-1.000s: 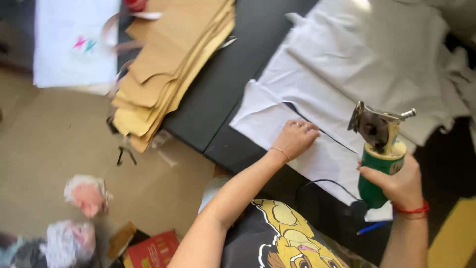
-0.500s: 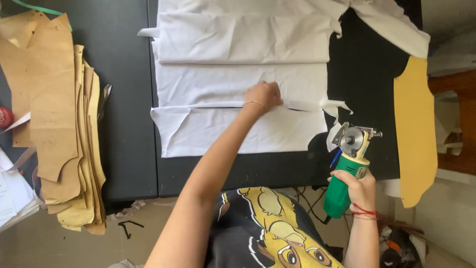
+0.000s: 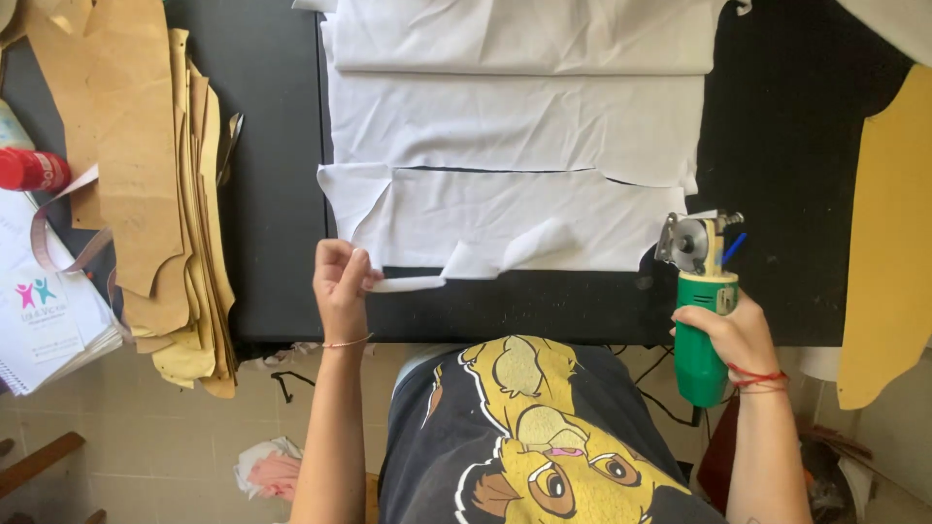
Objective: The person selects a cardboard pattern from a stack and places it on a white fabric sheet. They use a rotary cutter to trim the fabric edges and then trace the pattern onto the fabric with a pen. The person then cuts the fabric along the traced lines using the rotary cutter.
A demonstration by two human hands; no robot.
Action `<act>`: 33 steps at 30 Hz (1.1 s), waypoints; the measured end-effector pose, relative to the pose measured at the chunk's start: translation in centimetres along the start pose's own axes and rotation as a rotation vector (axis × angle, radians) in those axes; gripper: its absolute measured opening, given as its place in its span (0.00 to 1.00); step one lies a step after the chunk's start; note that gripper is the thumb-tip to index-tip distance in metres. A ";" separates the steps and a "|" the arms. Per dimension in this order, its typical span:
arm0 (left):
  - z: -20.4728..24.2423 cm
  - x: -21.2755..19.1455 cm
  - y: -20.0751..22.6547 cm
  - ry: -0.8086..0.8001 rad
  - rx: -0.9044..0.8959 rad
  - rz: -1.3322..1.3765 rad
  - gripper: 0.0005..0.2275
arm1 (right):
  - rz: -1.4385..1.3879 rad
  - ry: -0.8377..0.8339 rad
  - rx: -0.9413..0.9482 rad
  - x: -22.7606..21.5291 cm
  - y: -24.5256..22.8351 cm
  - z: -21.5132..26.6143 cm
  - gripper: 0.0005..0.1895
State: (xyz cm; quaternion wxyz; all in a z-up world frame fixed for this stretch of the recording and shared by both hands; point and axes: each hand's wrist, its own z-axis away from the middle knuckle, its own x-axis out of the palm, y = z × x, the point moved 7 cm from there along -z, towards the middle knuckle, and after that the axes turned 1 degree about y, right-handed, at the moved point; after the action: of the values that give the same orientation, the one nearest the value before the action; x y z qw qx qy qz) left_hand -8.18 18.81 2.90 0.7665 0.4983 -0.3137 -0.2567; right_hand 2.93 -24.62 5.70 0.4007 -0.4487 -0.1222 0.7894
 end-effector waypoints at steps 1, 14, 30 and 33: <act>0.3 -1.5 0.3 0.097 0.058 -0.179 0.07 | 0.008 -0.047 -0.004 0.5 -0.5 -0.4 0.23; 7.2 -10.0 8.6 0.626 0.169 -1.310 0.09 | 0.449 -0.463 -0.255 13.7 -11.4 -0.5 0.30; -2.3 -8.1 1.1 0.144 0.395 -1.391 0.16 | 0.838 -0.615 -0.345 26.2 -17.9 7.3 0.34; -2.3 -9.0 2.2 0.171 0.435 -1.333 0.07 | 0.815 -0.570 -0.326 25.7 -18.1 7.1 0.33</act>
State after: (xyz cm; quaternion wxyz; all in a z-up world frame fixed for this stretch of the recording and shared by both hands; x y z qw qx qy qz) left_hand -12.31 27.35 2.17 0.3510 0.7445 0.0755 -0.5628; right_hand -0.39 7.37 4.04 -0.0630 -0.2840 -0.1630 0.9428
